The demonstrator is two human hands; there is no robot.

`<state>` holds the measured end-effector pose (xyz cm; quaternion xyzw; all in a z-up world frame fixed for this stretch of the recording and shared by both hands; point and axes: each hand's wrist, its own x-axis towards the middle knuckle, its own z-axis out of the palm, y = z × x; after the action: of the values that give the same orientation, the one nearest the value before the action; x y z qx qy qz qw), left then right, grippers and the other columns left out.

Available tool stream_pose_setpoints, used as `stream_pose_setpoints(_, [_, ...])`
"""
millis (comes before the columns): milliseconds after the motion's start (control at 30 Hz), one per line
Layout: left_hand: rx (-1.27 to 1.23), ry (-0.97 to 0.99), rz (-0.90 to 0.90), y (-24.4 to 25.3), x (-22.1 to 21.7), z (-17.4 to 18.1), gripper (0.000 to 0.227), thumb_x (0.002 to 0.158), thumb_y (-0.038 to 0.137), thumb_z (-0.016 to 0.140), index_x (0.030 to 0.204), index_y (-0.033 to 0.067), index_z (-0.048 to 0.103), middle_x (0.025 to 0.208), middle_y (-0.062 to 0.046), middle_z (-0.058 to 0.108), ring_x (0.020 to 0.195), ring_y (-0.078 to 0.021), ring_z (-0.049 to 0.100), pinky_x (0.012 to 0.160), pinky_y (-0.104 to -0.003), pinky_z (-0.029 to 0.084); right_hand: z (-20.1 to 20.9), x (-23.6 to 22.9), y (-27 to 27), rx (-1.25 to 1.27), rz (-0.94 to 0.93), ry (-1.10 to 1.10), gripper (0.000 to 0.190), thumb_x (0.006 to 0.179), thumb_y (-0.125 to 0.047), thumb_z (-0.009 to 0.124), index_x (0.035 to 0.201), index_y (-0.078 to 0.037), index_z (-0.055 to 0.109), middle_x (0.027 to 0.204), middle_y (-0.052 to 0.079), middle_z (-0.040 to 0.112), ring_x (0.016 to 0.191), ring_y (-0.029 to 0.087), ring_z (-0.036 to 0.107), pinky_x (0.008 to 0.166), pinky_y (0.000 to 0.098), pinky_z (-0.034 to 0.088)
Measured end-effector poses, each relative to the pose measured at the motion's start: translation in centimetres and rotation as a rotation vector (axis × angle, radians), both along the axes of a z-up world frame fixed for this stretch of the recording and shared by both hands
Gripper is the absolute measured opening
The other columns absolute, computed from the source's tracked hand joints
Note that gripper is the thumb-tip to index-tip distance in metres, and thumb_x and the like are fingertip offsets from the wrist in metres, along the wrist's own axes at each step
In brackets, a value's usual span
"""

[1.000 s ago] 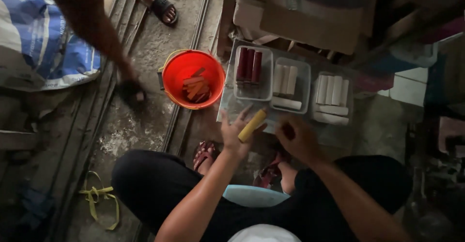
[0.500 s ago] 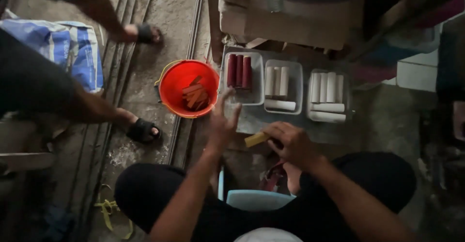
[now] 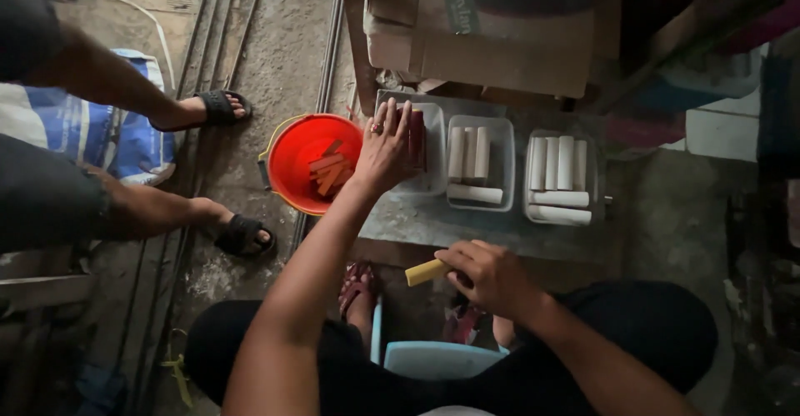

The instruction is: Cleaning small cylindrical rollers with a cloth and sorting them into different trays and racks.

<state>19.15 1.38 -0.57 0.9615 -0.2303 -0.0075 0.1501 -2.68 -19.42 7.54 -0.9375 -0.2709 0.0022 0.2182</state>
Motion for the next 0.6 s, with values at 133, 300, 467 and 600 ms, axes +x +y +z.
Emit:
stream_pose_setpoints(133, [-0.016, -0.026, 0.005, -0.6, 1.8, -3.5, 0.137, 0.063, 0.048, 0.091, 0.167, 0.0091, 0.011, 0.165, -0.027, 0.026, 0.153, -0.0433, 0.027, 0.118, -0.059, 0.035, 0.1, 0.2, -0.1, -0.017, 0.031, 0.037, 0.032, 0.089, -0.028, 0.074, 0.120, -0.022, 0.071, 0.103, -0.001, 0.069, 0.092, 0.024, 0.072, 0.072, 0.0370, 0.060])
stream_pose_setpoints(300, [-0.014, -0.088, 0.027, -0.7, 1.9, -3.9, 0.127, 0.065, 0.048, 0.084, 0.166, 0.0110, 0.017, 0.163, -0.023, 0.034, 0.150, -0.0400, 0.033, 0.114, -0.057, 0.041, -0.1, 0.2, 0.0, -0.043, 0.067, 0.058, 0.034, 0.090, -0.026, 0.073, 0.123, -0.020, 0.068, 0.103, 0.001, 0.068, 0.093, 0.027, 0.071, 0.071, 0.0397, 0.060])
stream_pose_setpoints(467, [-0.018, -0.052, 0.021, -0.2, 1.3, -2.3, 0.133, 0.063, 0.046, 0.088, 0.167, 0.0111, 0.013, 0.166, -0.024, 0.026, 0.154, -0.0408, 0.026, 0.120, -0.058, 0.033, 0.2, 0.2, 0.3, 0.037, 0.005, 0.115, 0.034, 0.088, -0.024, 0.075, 0.122, -0.019, 0.071, 0.102, 0.004, 0.070, 0.094, 0.031, 0.072, 0.074, 0.0422, 0.061])
stream_pose_setpoints(600, [-0.375, -0.337, 0.010, 0.9, -1.3, 2.3, 0.094, 0.074, 0.021, 0.085, 0.153, -0.0052, 0.041, 0.138, -0.033, 0.058, 0.133, -0.0449, 0.056, 0.124, -0.049, 0.029, 0.5, -0.4, 1.8, 0.393, -0.333, 0.199, 0.033, 0.090, -0.023, 0.075, 0.122, -0.015, 0.072, 0.103, 0.014, 0.074, 0.100, 0.041, 0.071, 0.087, 0.0478, 0.058])
